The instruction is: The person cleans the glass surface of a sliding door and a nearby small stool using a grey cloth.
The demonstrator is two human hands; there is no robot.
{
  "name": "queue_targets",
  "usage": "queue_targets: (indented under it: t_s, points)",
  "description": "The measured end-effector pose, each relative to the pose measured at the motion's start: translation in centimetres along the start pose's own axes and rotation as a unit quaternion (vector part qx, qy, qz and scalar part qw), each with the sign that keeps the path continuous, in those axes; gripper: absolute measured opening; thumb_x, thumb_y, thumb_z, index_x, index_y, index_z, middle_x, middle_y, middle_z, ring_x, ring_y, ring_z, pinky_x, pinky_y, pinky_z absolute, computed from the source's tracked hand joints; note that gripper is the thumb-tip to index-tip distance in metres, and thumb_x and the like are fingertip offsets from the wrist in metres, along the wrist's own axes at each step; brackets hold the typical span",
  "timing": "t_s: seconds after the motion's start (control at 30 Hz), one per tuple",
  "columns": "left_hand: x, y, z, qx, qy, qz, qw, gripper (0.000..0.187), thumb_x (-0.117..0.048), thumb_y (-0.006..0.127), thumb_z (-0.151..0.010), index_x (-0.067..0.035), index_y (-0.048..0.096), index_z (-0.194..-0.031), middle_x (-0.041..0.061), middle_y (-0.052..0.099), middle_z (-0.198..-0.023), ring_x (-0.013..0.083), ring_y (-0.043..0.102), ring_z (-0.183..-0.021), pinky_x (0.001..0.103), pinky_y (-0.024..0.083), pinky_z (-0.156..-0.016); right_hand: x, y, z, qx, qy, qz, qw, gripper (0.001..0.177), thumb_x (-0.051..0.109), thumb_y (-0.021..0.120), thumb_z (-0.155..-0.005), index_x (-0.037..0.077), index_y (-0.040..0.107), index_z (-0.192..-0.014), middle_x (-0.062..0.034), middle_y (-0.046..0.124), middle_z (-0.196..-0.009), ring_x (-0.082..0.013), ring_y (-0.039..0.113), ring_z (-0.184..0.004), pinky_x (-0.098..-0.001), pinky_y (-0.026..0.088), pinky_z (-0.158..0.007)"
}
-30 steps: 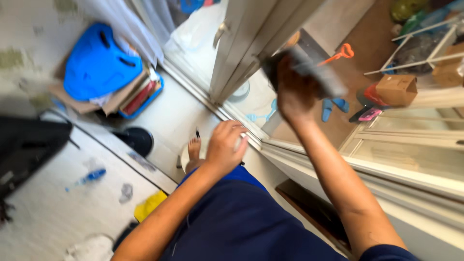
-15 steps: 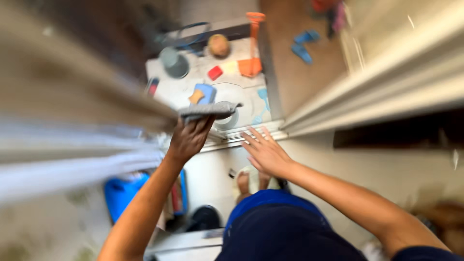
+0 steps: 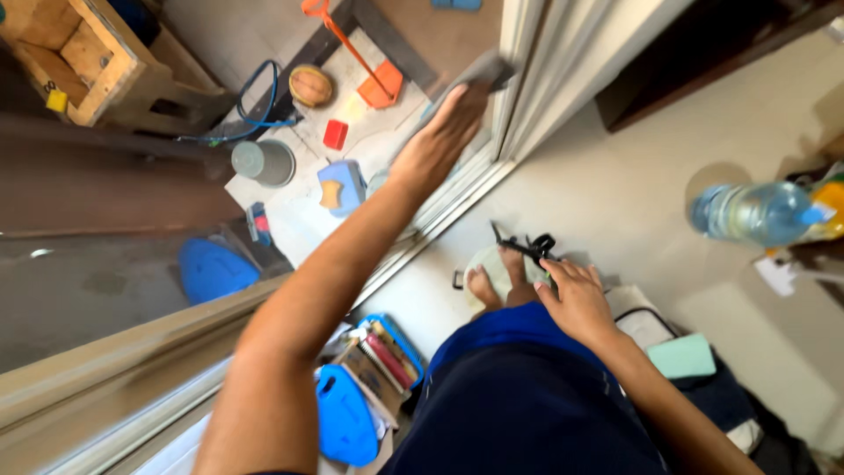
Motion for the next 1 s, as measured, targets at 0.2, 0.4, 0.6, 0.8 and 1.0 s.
queue_targets:
  t_s: [0.2,0.4,0.6,0.8,1.0]
  points:
    - [-6.5,5.3,15.0,0.193,0.197,-0.021,0.961,0.065,-0.033,0.034,-0.101,0.002,0.034,-0.156,0.015,0.019,-0.169,0.0307,0.011,-0.155,0.050,0.001,-0.124,-0.2,0.4,1.1,0.027,-0.009,-0.046,0.999,0.049,0.034,0.061,-0.095,0.007,0.060,-0.136,-0.0163,0.064,-0.132,-0.0363,0.057,-0.125,-0.0575,0.035,-0.112]
    - [-9.0,7.6,8.4,0.235,0.255,-0.045,0.937,0.068,-0.036,0.040,-0.099,0.003,0.035,-0.155,0.017,0.020,-0.168,0.0349,0.008,-0.156,0.055,0.000,-0.121,-0.7,-1.3,-1.3,-0.007,-0.031,-0.083,0.996,0.047,0.033,0.060,-0.097,0.006,0.060,-0.136,-0.0189,0.066,-0.129,-0.0397,0.060,-0.120,-0.0489,0.045,-0.105]
    - [-10.4,9.3,-0.9,0.163,0.206,-0.087,0.961,0.073,-0.041,0.038,-0.098,0.000,0.032,-0.158,0.015,0.019,-0.168,0.0328,0.009,-0.155,0.055,-0.001,-0.121,-2.1,-2.5,-4.3,-0.068,-0.005,-0.099,0.993,0.045,0.029,0.062,-0.096,0.005,0.062,-0.135,-0.0212,0.068,-0.125,-0.0412,0.063,-0.113,-0.0512,0.045,-0.100]
    - [-14.6,13.4,20.0,0.244,0.292,-0.141,0.914,0.072,-0.035,0.040,-0.100,0.001,0.022,-0.161,0.013,0.012,-0.171,0.0343,0.007,-0.154,0.055,-0.002,-0.122,-2.1,0.6,-4.2,-0.040,0.007,-0.133,0.990,0.044,0.029,0.064,-0.097,0.003,0.064,-0.132,-0.0234,0.070,-0.112,-0.0428,0.065,-0.101,-0.0491,0.051,-0.090]
    - [-16.6,15.5,29.1,0.336,0.430,-0.102,0.832,0.070,-0.036,0.039,-0.104,0.005,0.028,-0.159,0.017,0.019,-0.171,0.0396,0.011,-0.155,0.060,-0.001,-0.121,-1.1,3.4,-2.6,0.054,0.059,-0.100,0.992,0.047,0.035,0.064,-0.095,0.008,0.064,-0.133,-0.0198,0.072,-0.096,-0.0377,0.068,-0.095,-0.0472,0.052,-0.088]
Point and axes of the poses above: each hand's wrist, its own z-axis away from the middle knuckle, its own y-axis out of the palm, x = y × z, the point moved 5 cm from there along -z, towards the middle knuckle
